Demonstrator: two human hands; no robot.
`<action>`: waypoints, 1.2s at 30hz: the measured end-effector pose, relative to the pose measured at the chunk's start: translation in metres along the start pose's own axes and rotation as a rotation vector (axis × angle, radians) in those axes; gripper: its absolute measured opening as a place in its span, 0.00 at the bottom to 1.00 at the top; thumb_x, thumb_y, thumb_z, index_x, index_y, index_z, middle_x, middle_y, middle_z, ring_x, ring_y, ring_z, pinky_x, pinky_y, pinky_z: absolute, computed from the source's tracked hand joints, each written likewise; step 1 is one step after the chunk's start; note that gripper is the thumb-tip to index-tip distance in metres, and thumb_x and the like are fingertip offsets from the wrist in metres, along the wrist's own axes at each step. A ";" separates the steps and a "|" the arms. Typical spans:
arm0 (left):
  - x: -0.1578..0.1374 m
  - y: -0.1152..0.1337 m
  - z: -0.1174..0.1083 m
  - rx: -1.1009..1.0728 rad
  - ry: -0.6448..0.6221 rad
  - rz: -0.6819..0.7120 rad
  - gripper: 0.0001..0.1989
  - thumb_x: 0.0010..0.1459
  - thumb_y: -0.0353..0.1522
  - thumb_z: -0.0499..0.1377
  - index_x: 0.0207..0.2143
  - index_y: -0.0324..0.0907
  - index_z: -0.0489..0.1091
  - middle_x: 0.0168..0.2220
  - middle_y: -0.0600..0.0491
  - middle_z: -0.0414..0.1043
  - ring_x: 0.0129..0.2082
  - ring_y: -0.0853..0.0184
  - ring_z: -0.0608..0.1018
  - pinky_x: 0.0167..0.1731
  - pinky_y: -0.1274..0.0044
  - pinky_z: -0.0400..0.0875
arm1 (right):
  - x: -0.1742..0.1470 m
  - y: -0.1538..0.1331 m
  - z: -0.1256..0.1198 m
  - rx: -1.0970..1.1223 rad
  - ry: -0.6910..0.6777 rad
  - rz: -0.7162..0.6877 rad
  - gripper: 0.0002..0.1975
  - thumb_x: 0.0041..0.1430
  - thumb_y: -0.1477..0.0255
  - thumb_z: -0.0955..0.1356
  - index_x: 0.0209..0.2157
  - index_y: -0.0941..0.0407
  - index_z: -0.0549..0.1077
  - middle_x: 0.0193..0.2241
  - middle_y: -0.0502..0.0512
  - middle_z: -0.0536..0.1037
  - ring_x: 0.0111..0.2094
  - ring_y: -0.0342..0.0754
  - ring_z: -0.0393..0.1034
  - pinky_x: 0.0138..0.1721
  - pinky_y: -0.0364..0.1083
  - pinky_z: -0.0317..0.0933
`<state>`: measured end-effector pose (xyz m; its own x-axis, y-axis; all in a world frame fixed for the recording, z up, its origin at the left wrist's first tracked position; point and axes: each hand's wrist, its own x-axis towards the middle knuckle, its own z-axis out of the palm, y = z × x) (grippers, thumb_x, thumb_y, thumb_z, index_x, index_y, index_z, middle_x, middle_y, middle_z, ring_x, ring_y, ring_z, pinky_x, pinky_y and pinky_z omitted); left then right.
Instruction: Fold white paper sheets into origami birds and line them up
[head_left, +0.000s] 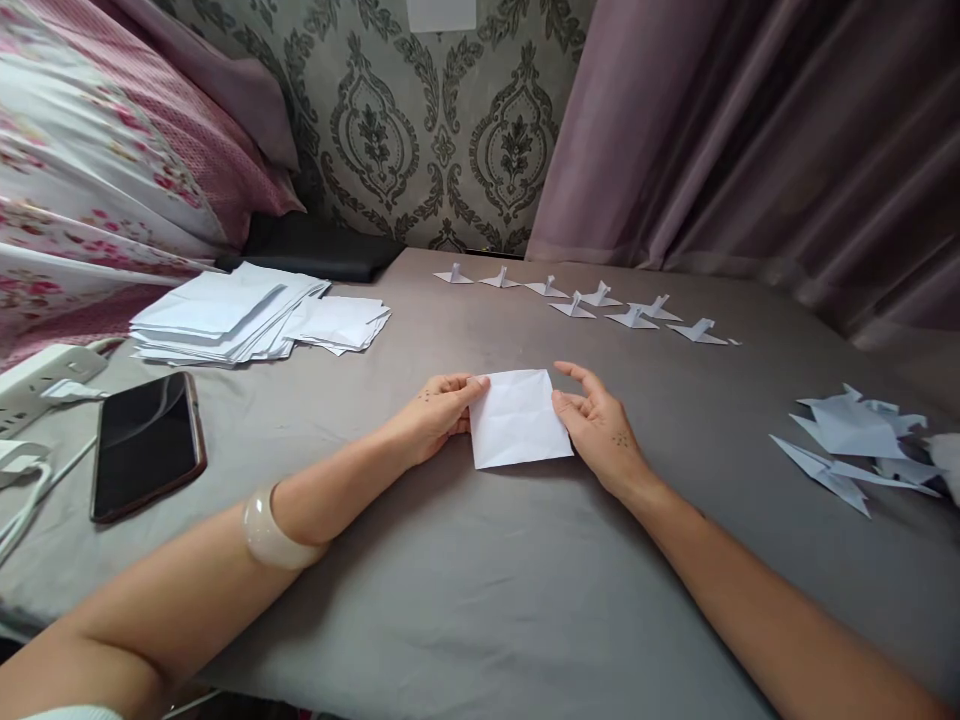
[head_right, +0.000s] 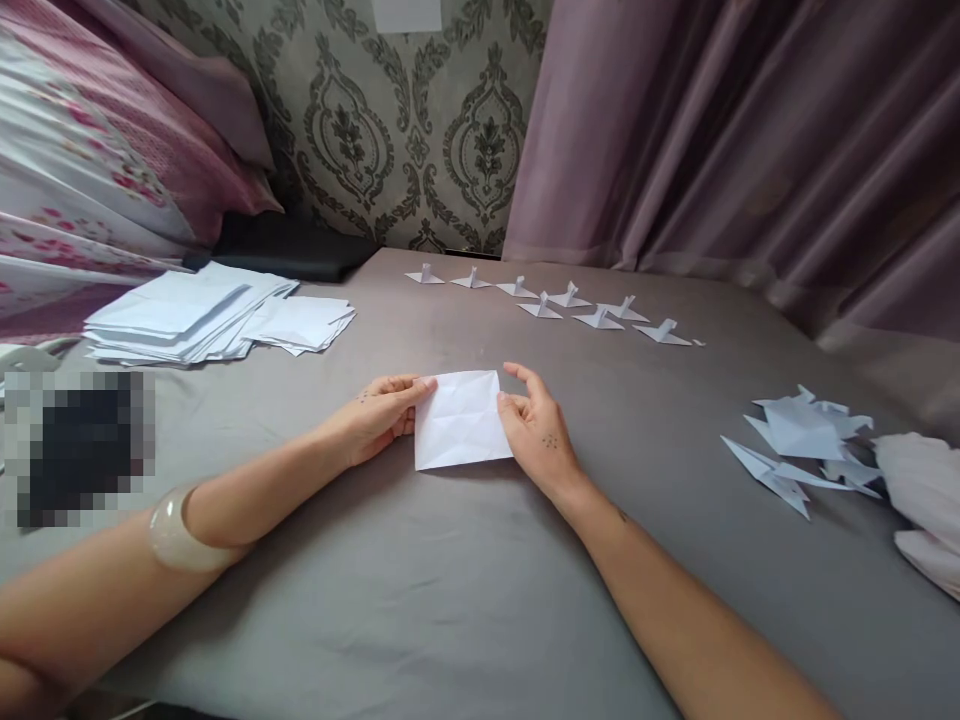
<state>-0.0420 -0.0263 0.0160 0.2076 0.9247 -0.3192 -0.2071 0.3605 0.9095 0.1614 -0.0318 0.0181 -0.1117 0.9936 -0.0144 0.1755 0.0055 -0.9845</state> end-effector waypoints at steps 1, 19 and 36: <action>0.000 0.001 -0.001 -0.002 0.015 -0.002 0.14 0.51 0.40 0.65 0.31 0.37 0.74 0.31 0.49 0.77 0.29 0.70 0.77 0.33 0.77 0.72 | 0.001 -0.001 -0.002 -0.006 0.005 -0.013 0.24 0.56 0.63 0.65 0.54 0.54 0.64 0.20 0.45 0.71 0.18 0.41 0.62 0.20 0.41 0.57; -0.001 0.006 -0.001 -0.004 0.116 -0.027 0.17 0.43 0.40 0.70 0.29 0.35 0.75 0.29 0.48 0.76 0.27 0.69 0.75 0.30 0.76 0.71 | -0.001 0.008 -0.014 -0.946 -0.105 -0.872 0.22 0.57 0.84 0.62 0.45 0.47 0.75 0.57 0.58 0.61 0.55 0.56 0.57 0.51 0.58 0.62; -0.029 0.014 0.005 0.975 0.182 0.523 0.13 0.55 0.43 0.59 0.36 0.45 0.74 0.40 0.49 0.73 0.43 0.60 0.71 0.41 0.72 0.66 | -0.005 0.007 -0.010 -0.910 -0.331 -0.698 0.13 0.63 0.75 0.62 0.45 0.52 0.75 0.37 0.56 0.74 0.39 0.50 0.62 0.41 0.50 0.61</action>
<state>-0.0465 -0.0491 0.0393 0.1544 0.9672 0.2018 0.6258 -0.2538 0.7376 0.1727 -0.0354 0.0134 -0.6816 0.6680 0.2986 0.5908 0.7432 -0.3139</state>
